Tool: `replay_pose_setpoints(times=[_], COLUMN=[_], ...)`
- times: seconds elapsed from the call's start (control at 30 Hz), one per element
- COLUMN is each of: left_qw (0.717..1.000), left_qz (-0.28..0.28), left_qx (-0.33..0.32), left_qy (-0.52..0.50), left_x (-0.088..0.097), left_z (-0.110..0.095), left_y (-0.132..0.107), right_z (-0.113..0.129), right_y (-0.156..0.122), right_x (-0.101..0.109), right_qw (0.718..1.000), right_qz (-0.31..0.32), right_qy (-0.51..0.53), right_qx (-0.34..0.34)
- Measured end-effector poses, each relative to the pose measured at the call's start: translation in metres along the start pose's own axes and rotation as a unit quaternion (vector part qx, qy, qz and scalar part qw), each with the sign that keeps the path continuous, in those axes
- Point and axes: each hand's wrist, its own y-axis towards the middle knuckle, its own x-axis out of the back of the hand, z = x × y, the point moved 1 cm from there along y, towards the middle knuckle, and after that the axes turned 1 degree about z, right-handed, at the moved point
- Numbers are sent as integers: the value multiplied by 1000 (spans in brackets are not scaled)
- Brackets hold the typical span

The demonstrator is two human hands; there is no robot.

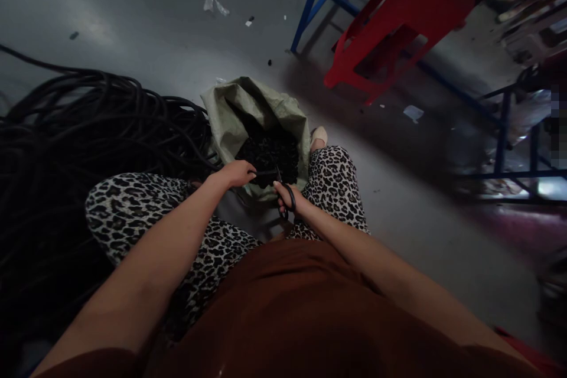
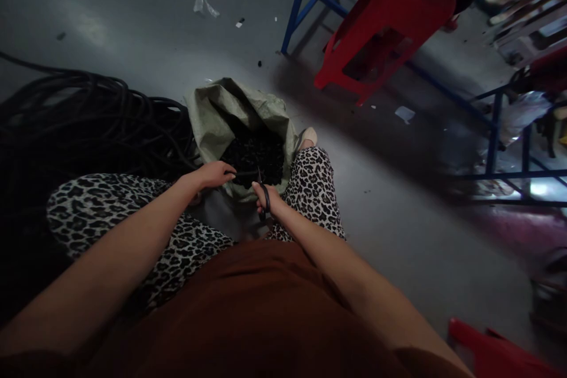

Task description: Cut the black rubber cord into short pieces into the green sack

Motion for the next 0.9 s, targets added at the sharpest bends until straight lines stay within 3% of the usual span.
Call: replay_pose_setpoints(times=[0.53,0.9], left_qw=[1000,999], left_qz=[-13,-33], left_qx=[21,35], left_qy=[8,-17], left_x=[1,3], left_z=[1,1], left_y=[0,2], right_z=[-6,-4], right_y=[3,0], right_x=[1,-3], right_qw=[1000,998], right_qz=[-14,45], right_qy=[1,43], right_qx=[-25,-27])
